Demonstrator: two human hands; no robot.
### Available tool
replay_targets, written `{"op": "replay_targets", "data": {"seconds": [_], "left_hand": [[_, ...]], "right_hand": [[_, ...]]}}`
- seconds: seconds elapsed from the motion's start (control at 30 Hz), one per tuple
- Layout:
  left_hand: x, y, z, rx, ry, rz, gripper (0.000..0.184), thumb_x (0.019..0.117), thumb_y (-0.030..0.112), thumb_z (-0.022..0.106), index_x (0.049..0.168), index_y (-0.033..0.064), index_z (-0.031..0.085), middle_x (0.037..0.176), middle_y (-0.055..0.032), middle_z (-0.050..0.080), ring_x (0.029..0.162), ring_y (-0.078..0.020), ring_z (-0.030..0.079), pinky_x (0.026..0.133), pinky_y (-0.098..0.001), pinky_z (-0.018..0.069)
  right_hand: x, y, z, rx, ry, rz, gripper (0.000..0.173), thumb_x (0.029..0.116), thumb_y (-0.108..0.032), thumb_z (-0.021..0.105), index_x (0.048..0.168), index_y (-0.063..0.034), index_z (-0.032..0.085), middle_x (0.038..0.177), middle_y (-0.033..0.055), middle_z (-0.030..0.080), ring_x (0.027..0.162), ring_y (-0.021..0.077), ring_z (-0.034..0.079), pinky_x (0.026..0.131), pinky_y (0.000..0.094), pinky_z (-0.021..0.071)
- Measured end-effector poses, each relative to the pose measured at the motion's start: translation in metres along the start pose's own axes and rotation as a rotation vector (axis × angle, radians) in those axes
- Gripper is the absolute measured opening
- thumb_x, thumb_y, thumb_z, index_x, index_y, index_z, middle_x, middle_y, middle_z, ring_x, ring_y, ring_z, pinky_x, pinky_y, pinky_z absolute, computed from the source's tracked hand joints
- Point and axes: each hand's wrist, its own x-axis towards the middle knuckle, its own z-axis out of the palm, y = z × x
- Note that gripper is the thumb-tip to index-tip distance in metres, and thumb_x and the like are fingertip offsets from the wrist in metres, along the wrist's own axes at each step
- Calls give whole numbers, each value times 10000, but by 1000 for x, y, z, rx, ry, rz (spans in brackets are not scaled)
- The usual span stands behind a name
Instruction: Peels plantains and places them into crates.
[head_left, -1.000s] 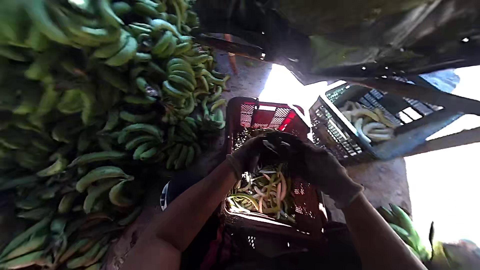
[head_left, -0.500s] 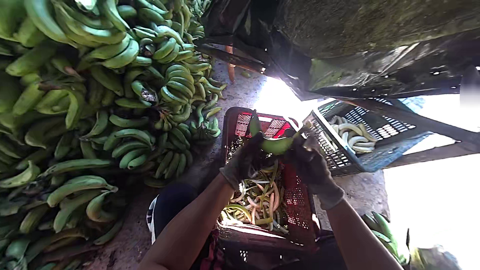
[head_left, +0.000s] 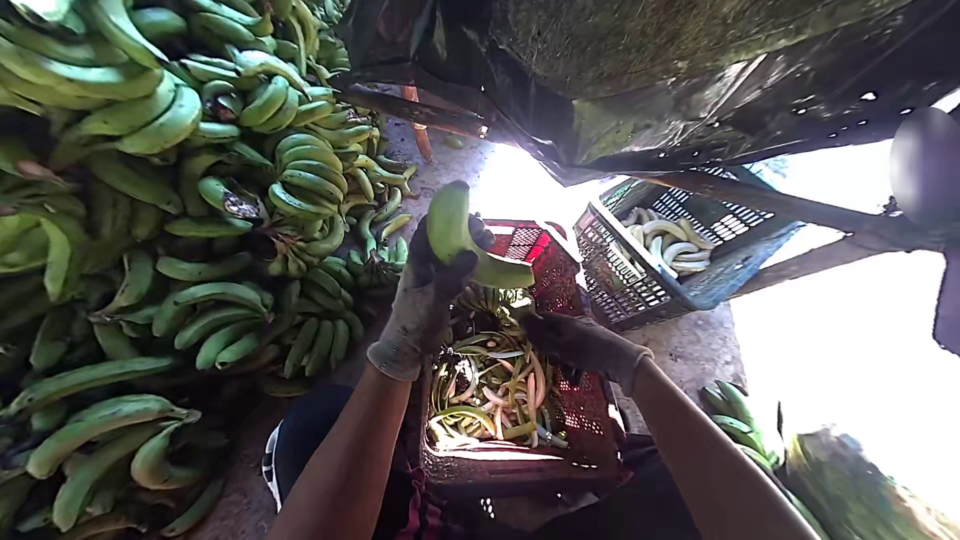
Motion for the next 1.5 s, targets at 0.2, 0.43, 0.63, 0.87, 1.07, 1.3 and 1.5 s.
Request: {"op": "replay_targets", "data": {"seconds": [0.2, 0.43, 0.63, 0.87, 1.07, 1.3, 1.5], "left_hand": [[7, 3, -5, -41, 168, -221, 426, 1057, 549, 391, 1376, 290, 502, 977, -44, 687, 688, -131, 655, 542, -282, 554], [-13, -2, 22, 106, 23, -241, 404, 1067, 504, 411, 1389, 303, 549, 1013, 9, 680, 762, -75, 641, 604, -235, 551], [-10, 2, 16, -88, -90, -478, 437, 1034, 508, 500, 1400, 273, 541, 1013, -59, 691, 765, -138, 679, 614, -287, 584], [-4, -6, -3, 384, 289, -159, 511, 1036, 578, 427, 1519, 416, 387, 1245, -12, 652, 938, -175, 670, 690, -401, 582], [-15, -5, 23, 205, 90, -173, 439, 1045, 533, 449, 1448, 361, 459, 1082, 17, 674, 801, -103, 657, 617, -280, 570], [-14, -15, 25, 249, -98, -352, 488, 1062, 479, 413, 1519, 307, 427, 1072, -43, 690, 817, -142, 682, 682, -325, 600], [1, -13, 16, 112, 361, 19, 479, 1060, 506, 445, 1513, 383, 348, 1320, 48, 618, 1045, -132, 671, 800, -358, 603]], "right_hand": [[-22, -3, 5, -70, 381, -711, 497, 1004, -465, 581, 1477, -312, 561, 1270, -2, 687, 1129, 120, 653, 973, 390, 559], [-15, -15, 2, -391, 781, -718, 306, 891, -369, 709, 1139, -200, 763, 1138, 137, 701, 1037, 308, 679, 848, 534, 571], [-18, -17, -44, -155, 956, -501, 539, 1011, -362, 586, 1516, -192, 506, 1224, 125, 693, 1072, 262, 681, 927, 528, 550], [-32, -20, 14, -159, 419, -691, 577, 917, -513, 646, 1463, -342, 576, 1073, 3, 707, 952, 121, 665, 816, 394, 578], [-23, -24, -6, -345, 663, -769, 483, 898, -404, 686, 1360, -264, 673, 1088, 94, 708, 961, 252, 683, 794, 494, 566], [-31, -18, -42, -347, 964, -548, 524, 961, -443, 620, 1455, -271, 586, 1180, 122, 708, 1066, 303, 676, 892, 562, 541], [-31, -26, 21, -348, 653, -838, 603, 932, -559, 568, 1489, -329, 548, 987, 39, 697, 898, 188, 647, 799, 426, 533]]}}
